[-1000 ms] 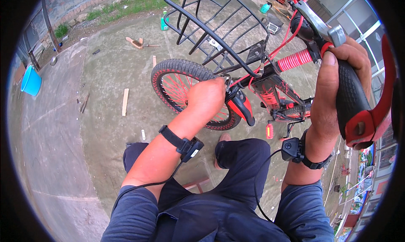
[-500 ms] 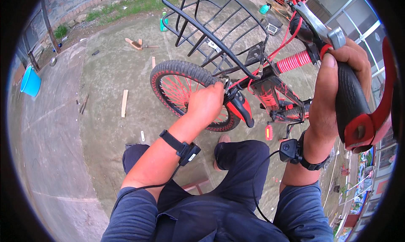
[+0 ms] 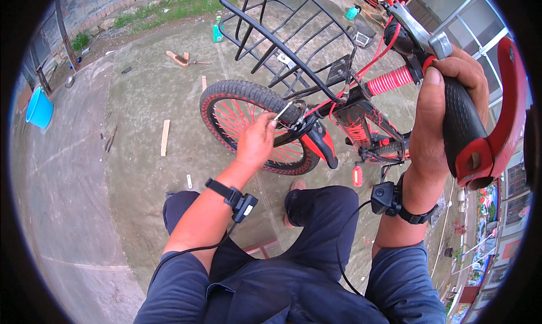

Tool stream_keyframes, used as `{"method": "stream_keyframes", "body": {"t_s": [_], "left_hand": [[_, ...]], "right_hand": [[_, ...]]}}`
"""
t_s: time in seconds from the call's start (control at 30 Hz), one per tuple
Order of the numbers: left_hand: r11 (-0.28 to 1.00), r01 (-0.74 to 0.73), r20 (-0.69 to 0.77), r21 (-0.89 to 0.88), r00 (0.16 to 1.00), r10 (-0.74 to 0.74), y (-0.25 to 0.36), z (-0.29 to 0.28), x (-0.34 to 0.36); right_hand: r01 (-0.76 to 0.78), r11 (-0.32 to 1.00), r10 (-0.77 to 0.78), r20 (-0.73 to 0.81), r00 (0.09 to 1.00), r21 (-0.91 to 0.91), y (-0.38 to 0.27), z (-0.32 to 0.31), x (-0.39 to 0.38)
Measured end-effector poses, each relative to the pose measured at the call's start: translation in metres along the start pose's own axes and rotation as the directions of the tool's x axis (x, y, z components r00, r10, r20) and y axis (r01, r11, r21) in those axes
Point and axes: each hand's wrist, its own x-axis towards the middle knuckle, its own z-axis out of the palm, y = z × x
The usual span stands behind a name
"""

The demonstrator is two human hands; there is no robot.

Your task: The person uses a wrench and pliers to tighten a bolt on the front fork of a bicycle. They then adjust a metal mounting bracket inside a front basket by hand and with a tool.

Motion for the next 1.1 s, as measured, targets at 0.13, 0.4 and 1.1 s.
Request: {"method": "stream_keyframes", "body": {"t_s": [0.13, 0.4, 1.1], "left_hand": [[0.975, 0.1, -0.029, -0.199, 0.994, -0.108, -0.01, -0.02, -0.009], [0.849, 0.222, 0.016, -0.479, 0.97, -0.244, 0.003, -0.051, -0.034], [0.73, 0.327, 0.01, -0.6, 0.916, -0.402, -0.001, -0.067, -0.04]], "right_hand": [[-0.049, 0.997, 0.048, 0.016, 0.999, 0.053, 0.003, -0.001, -0.003], [-0.116, 0.864, 0.03, 0.179, 0.983, 0.49, -0.012, -0.036, 0.001], [-0.363, 0.271, 0.011, 0.374, 0.927, 0.891, 0.024, 0.003, 0.041]]}}
